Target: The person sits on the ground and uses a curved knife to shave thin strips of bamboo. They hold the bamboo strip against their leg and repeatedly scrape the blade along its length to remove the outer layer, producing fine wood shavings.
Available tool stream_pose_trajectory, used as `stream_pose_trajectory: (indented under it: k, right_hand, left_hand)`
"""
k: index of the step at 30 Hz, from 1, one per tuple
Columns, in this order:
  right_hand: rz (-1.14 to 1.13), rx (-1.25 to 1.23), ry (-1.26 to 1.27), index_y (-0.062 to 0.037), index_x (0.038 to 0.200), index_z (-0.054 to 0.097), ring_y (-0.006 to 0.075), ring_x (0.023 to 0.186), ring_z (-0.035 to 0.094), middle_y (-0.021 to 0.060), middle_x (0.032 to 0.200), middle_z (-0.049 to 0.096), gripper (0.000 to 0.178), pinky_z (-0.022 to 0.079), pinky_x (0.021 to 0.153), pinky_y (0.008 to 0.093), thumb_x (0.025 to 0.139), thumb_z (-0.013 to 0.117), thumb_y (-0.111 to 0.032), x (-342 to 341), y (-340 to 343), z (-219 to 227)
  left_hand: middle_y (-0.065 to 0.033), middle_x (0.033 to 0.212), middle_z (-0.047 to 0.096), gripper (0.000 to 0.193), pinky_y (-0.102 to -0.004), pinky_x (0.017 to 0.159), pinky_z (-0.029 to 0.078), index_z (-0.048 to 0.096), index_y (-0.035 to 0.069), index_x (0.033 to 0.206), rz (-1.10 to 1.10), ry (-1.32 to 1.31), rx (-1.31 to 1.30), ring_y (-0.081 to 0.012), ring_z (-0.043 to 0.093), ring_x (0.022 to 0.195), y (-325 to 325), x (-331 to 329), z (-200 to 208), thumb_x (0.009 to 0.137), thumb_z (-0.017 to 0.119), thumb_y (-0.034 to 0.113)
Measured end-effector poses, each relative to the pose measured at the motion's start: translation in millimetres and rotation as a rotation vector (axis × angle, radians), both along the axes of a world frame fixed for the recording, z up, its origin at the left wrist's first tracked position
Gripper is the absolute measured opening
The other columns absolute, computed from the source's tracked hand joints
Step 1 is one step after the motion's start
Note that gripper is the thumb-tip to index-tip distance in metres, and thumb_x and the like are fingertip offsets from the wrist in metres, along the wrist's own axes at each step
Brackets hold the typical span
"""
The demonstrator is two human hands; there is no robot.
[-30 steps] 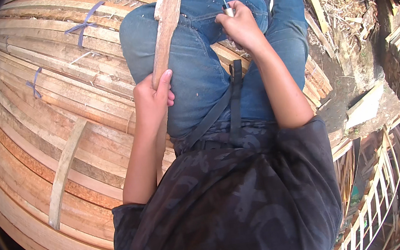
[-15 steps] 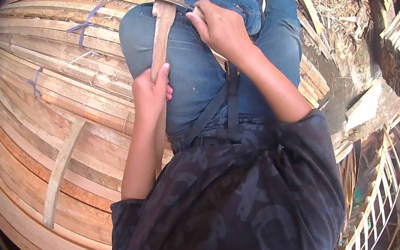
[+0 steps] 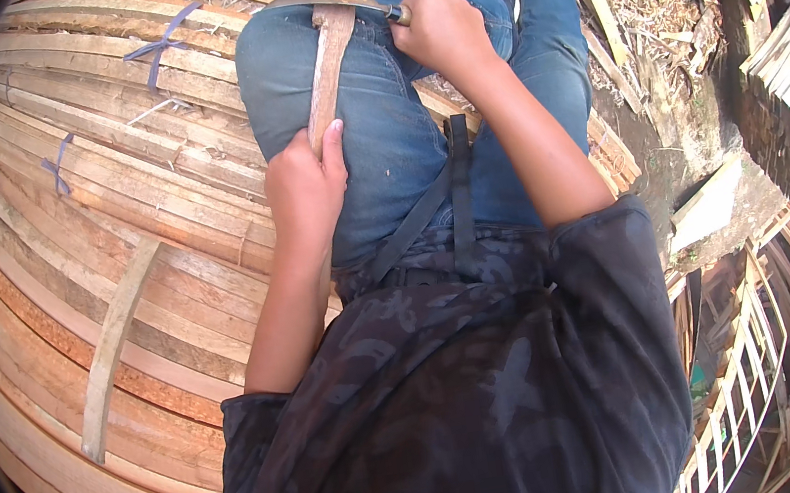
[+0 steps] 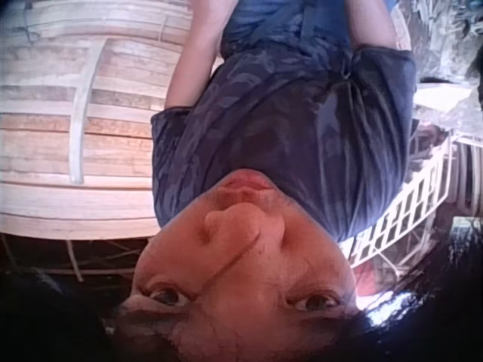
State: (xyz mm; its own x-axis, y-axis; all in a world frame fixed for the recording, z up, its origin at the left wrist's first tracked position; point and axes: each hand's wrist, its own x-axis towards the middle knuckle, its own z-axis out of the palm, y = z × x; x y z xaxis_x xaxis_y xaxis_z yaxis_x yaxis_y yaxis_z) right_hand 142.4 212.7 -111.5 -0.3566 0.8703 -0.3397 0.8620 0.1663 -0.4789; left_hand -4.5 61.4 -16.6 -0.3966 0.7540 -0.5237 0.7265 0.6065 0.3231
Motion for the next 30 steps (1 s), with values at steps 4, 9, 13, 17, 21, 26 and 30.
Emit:
stream_pose_trajectory:
  k: [4,9,13,17,21,26,30]
  right_hand:
    - [-0.112,0.058,-0.084,-0.0093,0.089,0.075,0.0407,0.078,0.069,0.0219,0.08,0.07,0.024,0.056,0.073,0.049,0.077,0.069,-0.029,-11,3,-25]
    - [-0.065,0.098,-0.176,-0.0077,0.088,0.075,0.0395,0.083,0.07,0.0217,0.084,0.071,0.025,0.056,0.075,0.0483,0.076,0.068,-0.028,-13,11,-18]
    - [-0.15,0.118,-0.288,-0.0064,0.085,0.074,0.0389,0.085,0.07,0.0211,0.088,0.072,0.026,0.057,0.076,0.047,0.075,0.066,-0.029,-2,46,-40]
    - [-0.095,0.139,-0.331,-0.0088,0.091,0.073,0.039,0.087,0.069,0.0184,0.087,0.072,0.031,0.056,0.078,0.0478,0.077,0.067,-0.035,2,51,-55]
    - [-0.052,0.192,-0.265,-0.0061,0.085,0.073,0.039,0.08,0.07,0.0212,0.083,0.071,0.028,0.057,0.073,0.0479,0.078,0.065,-0.032,7,49,-34]
    - [0.128,0.153,0.007,-0.0025,0.085,0.071,0.0434,0.077,0.067,0.0241,0.079,0.068,0.028,0.055,0.074,0.0508,0.082,0.067,-0.03,10,19,-4]
    - [-0.048,-0.014,-0.068,-0.0021,0.087,0.072,0.0435,0.085,0.068,0.0255,0.086,0.069,0.032,0.055,0.078,0.0496,0.081,0.069,-0.033,-4,8,-1]
  left_hand:
    - [-0.0234,0.062,0.064,0.047,-0.0486,0.057,0.053,0.066,-0.001,0.073,-0.061,0.078,-0.011,-0.0413,0.067,0.061,10,1,6,0.097,0.056,0.039]
    - [-0.0223,0.062,0.064,0.047,-0.0475,0.056,0.053,0.066,0.001,0.073,-0.073,0.109,-0.031,-0.0398,0.068,0.061,8,1,4,0.096,0.056,0.041]
    - [-0.0212,0.062,0.064,0.047,-0.0469,0.055,0.053,0.066,0.002,0.073,-0.101,0.123,-0.028,-0.0389,0.067,0.06,11,5,5,0.096,0.056,0.041]
    - [-0.0201,0.061,0.064,0.046,-0.0473,0.055,0.053,0.066,0.002,0.073,-0.1,0.125,-0.01,-0.0387,0.067,0.059,12,4,5,0.096,0.056,0.041]
    - [-0.0199,0.061,0.064,0.045,-0.0477,0.055,0.053,0.065,0.003,0.073,-0.086,0.077,-0.018,-0.0389,0.067,0.059,7,3,6,0.096,0.057,0.04]
    - [-0.0245,0.063,0.063,0.047,-0.049,0.056,0.052,0.065,-0.001,0.072,-0.074,0.076,-0.007,-0.0429,0.065,0.062,8,6,5,0.095,0.06,0.04]
    - [-0.0244,0.063,0.063,0.047,-0.0488,0.056,0.052,0.065,-0.001,0.071,-0.079,0.09,-0.021,-0.0426,0.065,0.062,7,7,5,0.095,0.06,0.039]
